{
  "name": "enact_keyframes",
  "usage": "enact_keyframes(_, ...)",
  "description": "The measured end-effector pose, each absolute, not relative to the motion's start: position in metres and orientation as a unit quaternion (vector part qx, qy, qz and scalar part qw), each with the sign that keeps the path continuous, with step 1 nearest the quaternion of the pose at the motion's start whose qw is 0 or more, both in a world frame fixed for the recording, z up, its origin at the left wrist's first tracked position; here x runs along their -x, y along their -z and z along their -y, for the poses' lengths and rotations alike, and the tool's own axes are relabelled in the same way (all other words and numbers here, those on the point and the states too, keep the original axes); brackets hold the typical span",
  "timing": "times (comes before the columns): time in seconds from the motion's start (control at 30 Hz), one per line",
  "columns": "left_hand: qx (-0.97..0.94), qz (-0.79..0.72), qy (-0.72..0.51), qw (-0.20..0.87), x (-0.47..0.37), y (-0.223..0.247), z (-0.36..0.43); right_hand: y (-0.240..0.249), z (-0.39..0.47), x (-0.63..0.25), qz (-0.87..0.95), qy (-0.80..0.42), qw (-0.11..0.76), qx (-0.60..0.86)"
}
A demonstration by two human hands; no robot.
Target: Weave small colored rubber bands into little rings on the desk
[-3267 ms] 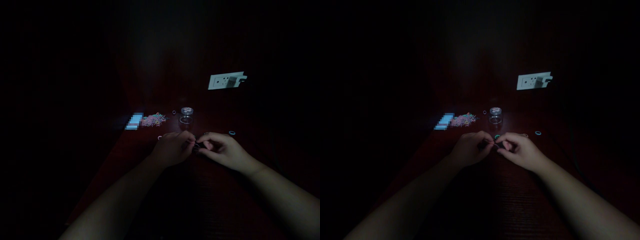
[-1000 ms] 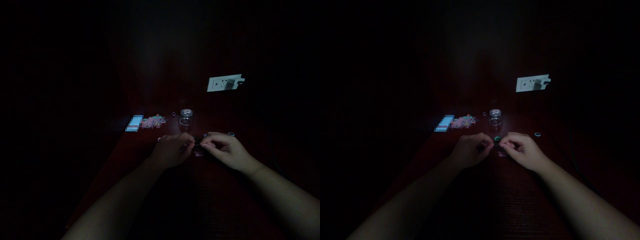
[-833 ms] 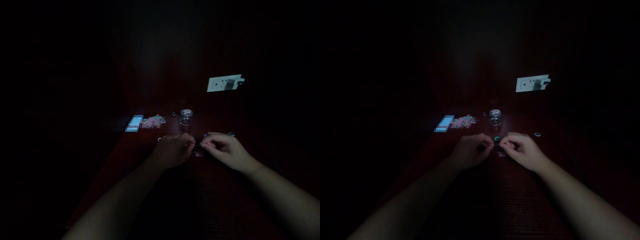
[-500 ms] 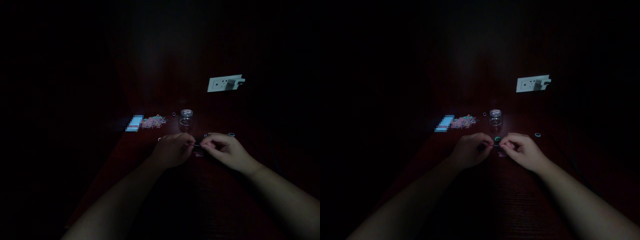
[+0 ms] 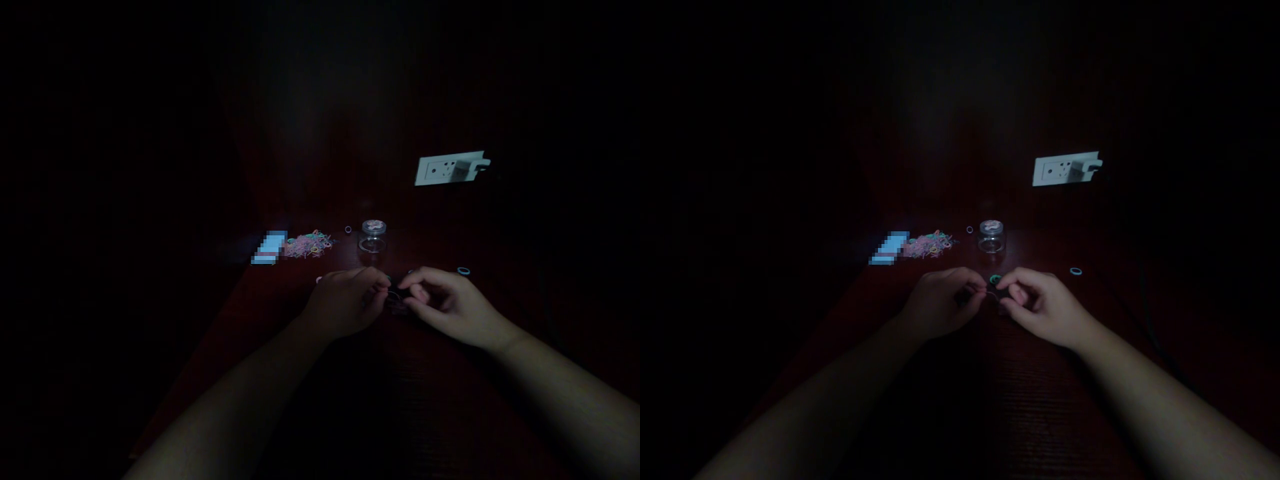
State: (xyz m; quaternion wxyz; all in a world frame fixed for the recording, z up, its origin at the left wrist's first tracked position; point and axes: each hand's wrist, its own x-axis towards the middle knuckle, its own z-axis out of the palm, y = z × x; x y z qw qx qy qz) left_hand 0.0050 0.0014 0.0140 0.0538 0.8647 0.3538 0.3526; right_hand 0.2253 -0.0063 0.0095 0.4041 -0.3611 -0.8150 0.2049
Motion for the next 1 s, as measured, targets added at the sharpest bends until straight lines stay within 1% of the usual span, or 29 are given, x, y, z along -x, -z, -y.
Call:
enact_keyframes(0.43, -0.864, -0.358, -0.348, 0.057, -0.0063, -0.017, 0.0003, -0.0082, 0.0044, -0.2257, 0.815, -0.218, 0.392, 0.368)
enact_keyframes(1.0, -0.868, -0.354, -0.344, 0.057, -0.0046, -0.0143, -0.0011, -0.0136, 0.008, -0.221, 0.802, -0.214, 0.418, 0.368)
